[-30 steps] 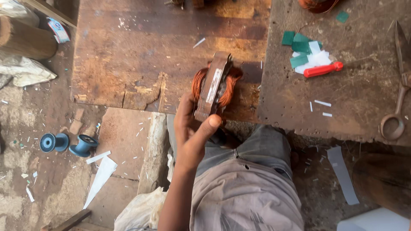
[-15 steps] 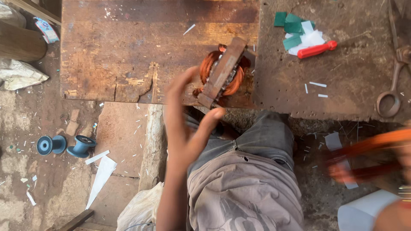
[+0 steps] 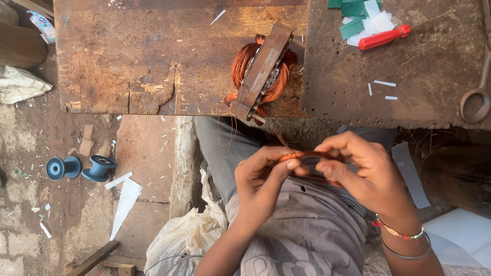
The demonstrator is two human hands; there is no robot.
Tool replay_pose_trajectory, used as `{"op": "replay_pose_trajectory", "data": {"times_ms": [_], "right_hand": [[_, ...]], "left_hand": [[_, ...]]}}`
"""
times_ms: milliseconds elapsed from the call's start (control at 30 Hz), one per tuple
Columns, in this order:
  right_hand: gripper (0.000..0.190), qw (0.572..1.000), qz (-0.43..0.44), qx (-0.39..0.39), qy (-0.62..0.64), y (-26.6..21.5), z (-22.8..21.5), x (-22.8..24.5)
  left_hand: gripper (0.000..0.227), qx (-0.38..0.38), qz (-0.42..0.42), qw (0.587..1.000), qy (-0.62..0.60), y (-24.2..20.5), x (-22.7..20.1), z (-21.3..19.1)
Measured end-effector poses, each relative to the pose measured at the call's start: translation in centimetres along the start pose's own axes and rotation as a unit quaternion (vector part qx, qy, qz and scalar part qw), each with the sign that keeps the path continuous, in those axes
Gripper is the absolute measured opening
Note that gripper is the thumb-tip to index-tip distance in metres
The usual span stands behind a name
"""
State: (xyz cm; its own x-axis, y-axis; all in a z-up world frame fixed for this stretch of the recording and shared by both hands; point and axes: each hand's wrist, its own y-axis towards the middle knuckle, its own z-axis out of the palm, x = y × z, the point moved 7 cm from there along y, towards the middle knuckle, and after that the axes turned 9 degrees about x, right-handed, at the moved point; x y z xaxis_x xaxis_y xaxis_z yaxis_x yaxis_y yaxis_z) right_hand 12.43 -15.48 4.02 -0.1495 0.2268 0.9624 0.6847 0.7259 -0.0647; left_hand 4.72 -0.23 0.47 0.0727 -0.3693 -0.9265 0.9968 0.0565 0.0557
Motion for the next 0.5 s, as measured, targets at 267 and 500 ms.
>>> {"op": "replay_pose_trajectory", "data": {"times_ms": [267, 500], "right_hand": [[0.016, 0.938, 0.163, 0.307, 0.009, -1.4, -0.4, -6.6], [0.029, 0.98, 0.103, 0.03, 0.17, -5.1, -4.2, -7.5]], "left_hand": [[0.028, -0.003, -0.157, 0.982, -0.106, -3.3, 0.3, -6.3], [0.037, -0.051, -0.103, 0.979, -0.171, -5.0, 1.1, -6.7]]}}
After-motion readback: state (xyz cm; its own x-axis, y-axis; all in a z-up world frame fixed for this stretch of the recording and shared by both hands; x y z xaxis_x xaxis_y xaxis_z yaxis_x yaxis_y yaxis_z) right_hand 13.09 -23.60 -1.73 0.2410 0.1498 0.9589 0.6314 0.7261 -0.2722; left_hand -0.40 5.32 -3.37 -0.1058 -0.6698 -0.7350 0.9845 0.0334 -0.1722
